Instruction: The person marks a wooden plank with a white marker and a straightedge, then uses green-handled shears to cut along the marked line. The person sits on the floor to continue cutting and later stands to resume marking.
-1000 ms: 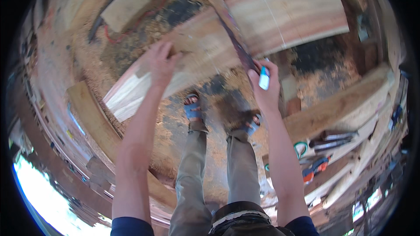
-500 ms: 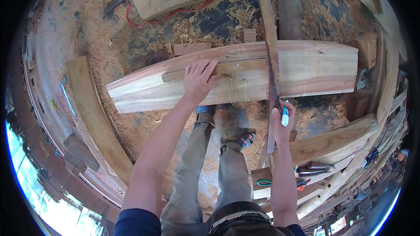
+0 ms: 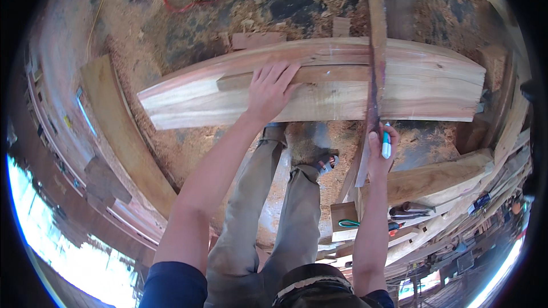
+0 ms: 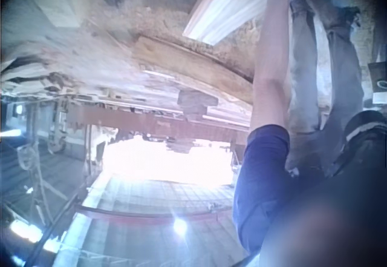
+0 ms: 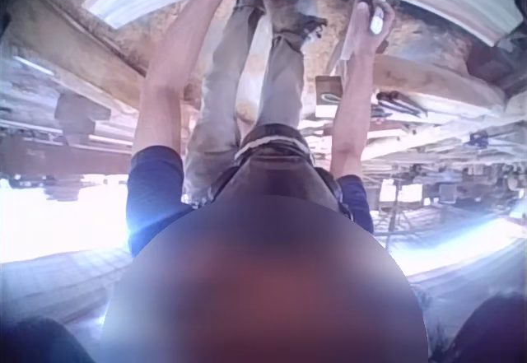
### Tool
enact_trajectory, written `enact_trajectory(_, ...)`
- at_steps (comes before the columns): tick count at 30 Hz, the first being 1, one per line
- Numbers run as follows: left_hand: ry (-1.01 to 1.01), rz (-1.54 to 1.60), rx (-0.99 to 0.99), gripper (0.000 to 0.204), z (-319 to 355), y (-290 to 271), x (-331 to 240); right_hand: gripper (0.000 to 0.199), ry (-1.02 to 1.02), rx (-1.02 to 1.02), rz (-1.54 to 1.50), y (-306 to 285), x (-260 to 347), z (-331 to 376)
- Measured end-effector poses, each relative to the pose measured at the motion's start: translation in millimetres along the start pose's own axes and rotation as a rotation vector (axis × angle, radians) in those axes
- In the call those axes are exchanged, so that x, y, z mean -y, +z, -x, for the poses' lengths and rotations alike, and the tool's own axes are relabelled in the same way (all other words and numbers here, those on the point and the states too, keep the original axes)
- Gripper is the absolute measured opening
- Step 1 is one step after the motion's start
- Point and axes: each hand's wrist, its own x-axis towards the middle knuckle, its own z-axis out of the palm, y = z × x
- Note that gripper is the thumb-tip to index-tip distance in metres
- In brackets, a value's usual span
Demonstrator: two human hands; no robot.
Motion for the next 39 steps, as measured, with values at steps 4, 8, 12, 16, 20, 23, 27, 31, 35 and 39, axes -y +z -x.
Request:
enact_trajectory(4,0.025,-0.008,-0.049,0.051,1.1,2.5,0.8,0.04,0.001,-0.004,-0.031,-1.8,-3.9,-3.9)
enact_trajectory(8,0.017,0.006,-0.04,0.053,2.0,1.8,1.0,0.042,0.003,0.031,-0.067,-5.2,-5.8,-4.6)
enact_trajectory(12,0.025,0.01,-0.049,0.055,1.4,2.1,0.1,0.041,0.032,0.002,-0.036,-7.1,-5.6,-3.2)
enact_trajectory(16,0.02,0.0,-0.025,0.056,2.4,1.4,1.4,0.041,0.016,0.028,-0.03,-5.6,-3.5,-5.1)
enact_trajectory(20,0.032,-0.01,-0.043,0.056,2.8,1.2,2.9,0.04,0.048,0.039,-0.002,-5.9,0.2,-3.8)
enact_trajectory(23,0.044,-0.022,-0.038,0.055,0.5,4.6,2.8,0.038,0.008,0.034,0.071,-7.5,1.7,-2.4)
enact_trajectory(27,0.021,0.041,-0.046,0.054,-0.4,4.0,1.8,0.039,0.012,0.042,-0.005,-6.6,1.8,-3.3)
enact_trajectory(31,0.028,0.009,-0.048,0.054,1.0,3.4,2.8,0.04,0.032,0.063,-0.073,-5.1,2.7,-4.9)
enact_trajectory(35,0.044,-0.017,-0.043,0.056,3.0,5.3,4.8,0.041,0.034,0.071,-0.082,-5.6,3.1,-6.5)
enact_trajectory(39,0.063,-0.031,-0.034,0.058,3.4,4.4,5.7,0.042,0.029,0.051,-0.068,-6.9,0.8,-6.0)
